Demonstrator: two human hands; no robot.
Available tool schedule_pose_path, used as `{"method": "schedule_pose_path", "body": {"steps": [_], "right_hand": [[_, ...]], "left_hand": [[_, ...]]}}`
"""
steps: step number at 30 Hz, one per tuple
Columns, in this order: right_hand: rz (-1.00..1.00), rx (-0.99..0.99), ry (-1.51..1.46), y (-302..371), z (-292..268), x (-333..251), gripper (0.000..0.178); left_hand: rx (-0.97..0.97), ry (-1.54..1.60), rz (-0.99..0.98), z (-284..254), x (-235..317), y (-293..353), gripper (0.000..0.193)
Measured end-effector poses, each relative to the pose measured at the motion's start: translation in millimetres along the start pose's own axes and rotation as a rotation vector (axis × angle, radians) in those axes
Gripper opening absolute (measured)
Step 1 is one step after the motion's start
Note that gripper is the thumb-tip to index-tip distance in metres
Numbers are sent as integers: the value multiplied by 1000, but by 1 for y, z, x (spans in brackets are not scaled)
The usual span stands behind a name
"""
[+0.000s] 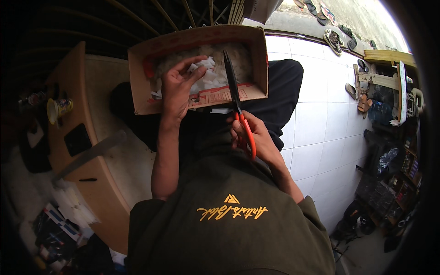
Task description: The person uses shears to cut small pieces of white fabric over a cardboard box, holding the fabric in one hand while cutting with the other.
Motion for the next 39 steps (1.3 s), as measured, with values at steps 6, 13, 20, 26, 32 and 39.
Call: {"method": "schedule_pose_path", "body": {"steps": [6, 13, 20, 26, 32, 39], "right_hand": [[-30, -108, -182, -8, -3, 20, 48], [40, -251, -337, -7, -6, 26, 77], [1, -205, -87, 1, -5, 13, 117], [-68, -150, 35, 2, -9, 18, 88], [-149, -74, 247, -1, -12, 19, 83], [-103, -41, 271, 1, -9, 14, 67]], "left_hand": [[-8, -45, 38, 2, 2, 2, 26], [-17, -79, 55, 2, -1, 2, 24], [-25, -86, 47, 5, 4, 3, 25], [-100, -154, 81, 21, 19, 18, 26], [-40, -204, 141, 39, 14, 25, 20], [114, -199, 213, 34, 0, 22, 16]]}}
Point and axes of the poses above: each hand's wrist, its own y-axis away from the middle knuckle, its own z-axis out of the palm, x = y × z, the point moved 1 cm from there along -y, towards the middle knuckle, and after that the axes turned 9 degrees about z, right-handed, at the moved point
